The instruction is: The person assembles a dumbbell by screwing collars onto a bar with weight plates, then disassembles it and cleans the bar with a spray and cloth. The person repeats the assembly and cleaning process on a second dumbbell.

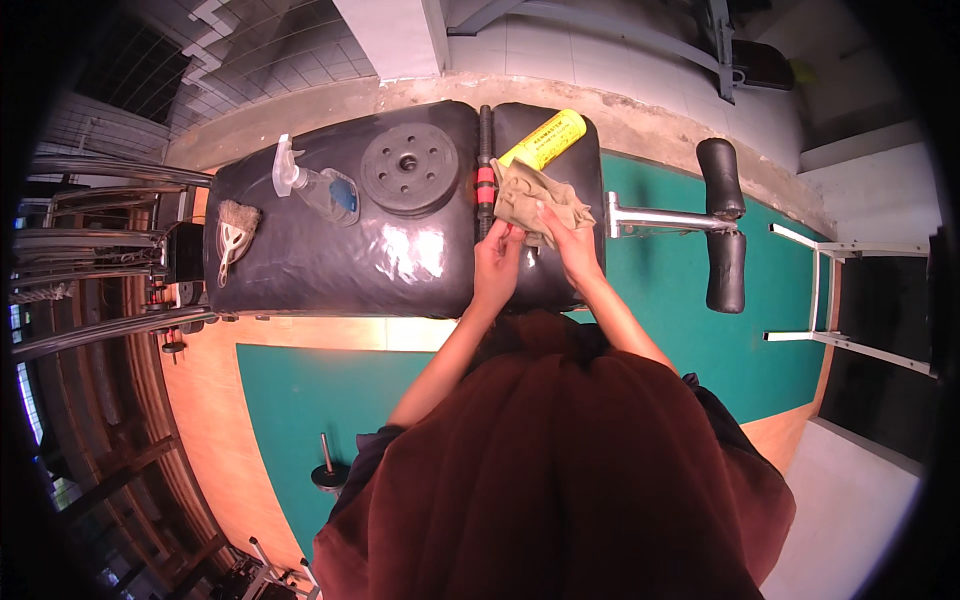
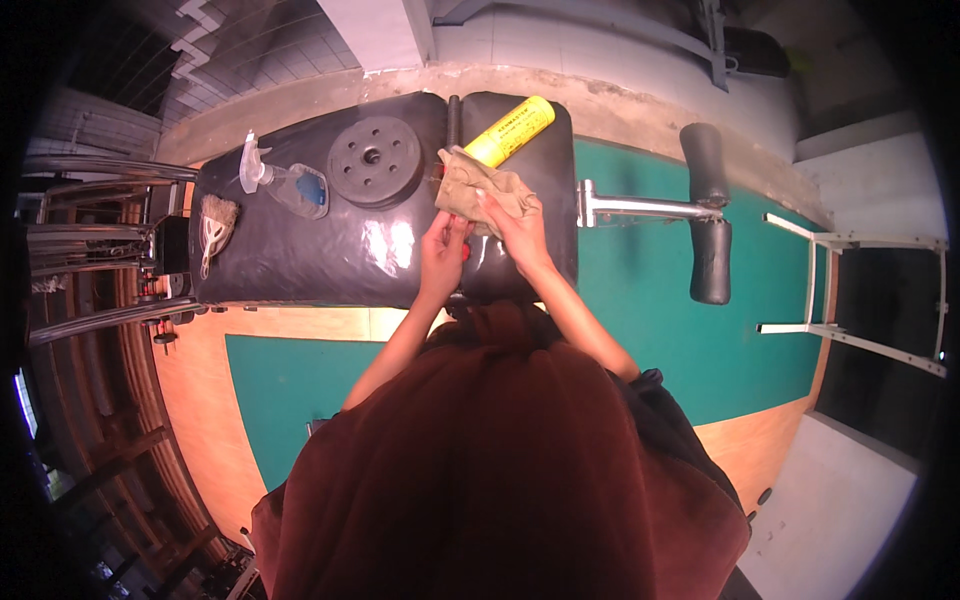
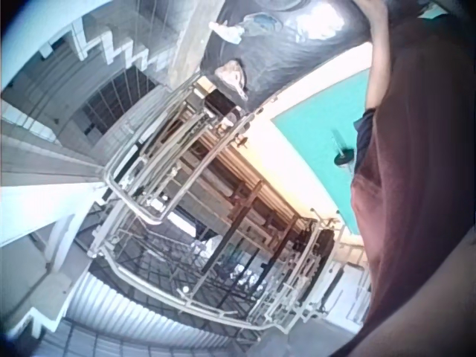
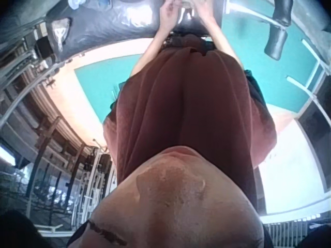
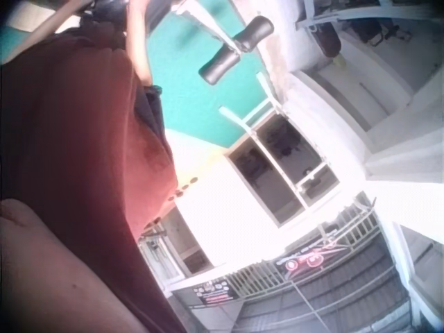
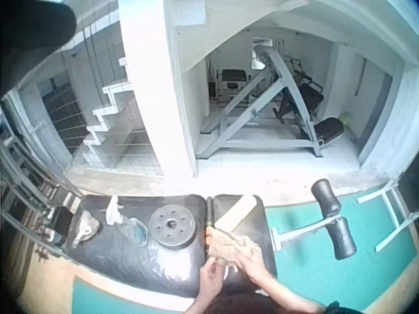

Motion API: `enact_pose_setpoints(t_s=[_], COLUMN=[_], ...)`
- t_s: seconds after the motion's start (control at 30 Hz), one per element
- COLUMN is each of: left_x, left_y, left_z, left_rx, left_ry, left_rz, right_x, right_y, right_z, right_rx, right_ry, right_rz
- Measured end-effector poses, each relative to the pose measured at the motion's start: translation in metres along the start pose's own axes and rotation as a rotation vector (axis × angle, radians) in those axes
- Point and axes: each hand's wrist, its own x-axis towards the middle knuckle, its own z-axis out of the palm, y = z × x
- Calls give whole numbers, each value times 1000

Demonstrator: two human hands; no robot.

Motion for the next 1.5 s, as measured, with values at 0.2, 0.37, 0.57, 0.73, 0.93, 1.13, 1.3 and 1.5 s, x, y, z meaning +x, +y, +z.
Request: enact_pose_setpoints(t_s=[0.2,0.37,0.57,0.73,0.93,1.13,1.3,1.5], left_x=[21,28,34,37,38,51,78,105], left_y=[22,24,30,30,18,5,-48,-143], left_z=[11,7,-7,-4,22,22,-19,-12], left_rx=[-256,407,804,668,451,-107,221,719], left_ry=[57,12,-138,-231,-217,-286,-289,-152], left_rz=[157,382,464,392,227,-38,-206,-173], right_x=[8,13,18,19,16,8,-13,-38], right_y=[-14,-13,-15,-2,15,18,19,32], right_z=[1,6,-25,-56,-68,-84,-121,-131], right_rx=[478,-36,356,485,572,808,691,703], right_ry=[258,-13,-147,-230,-171,-175,155,272], right_rz=[393,-169,326,490,362,347,282,380])
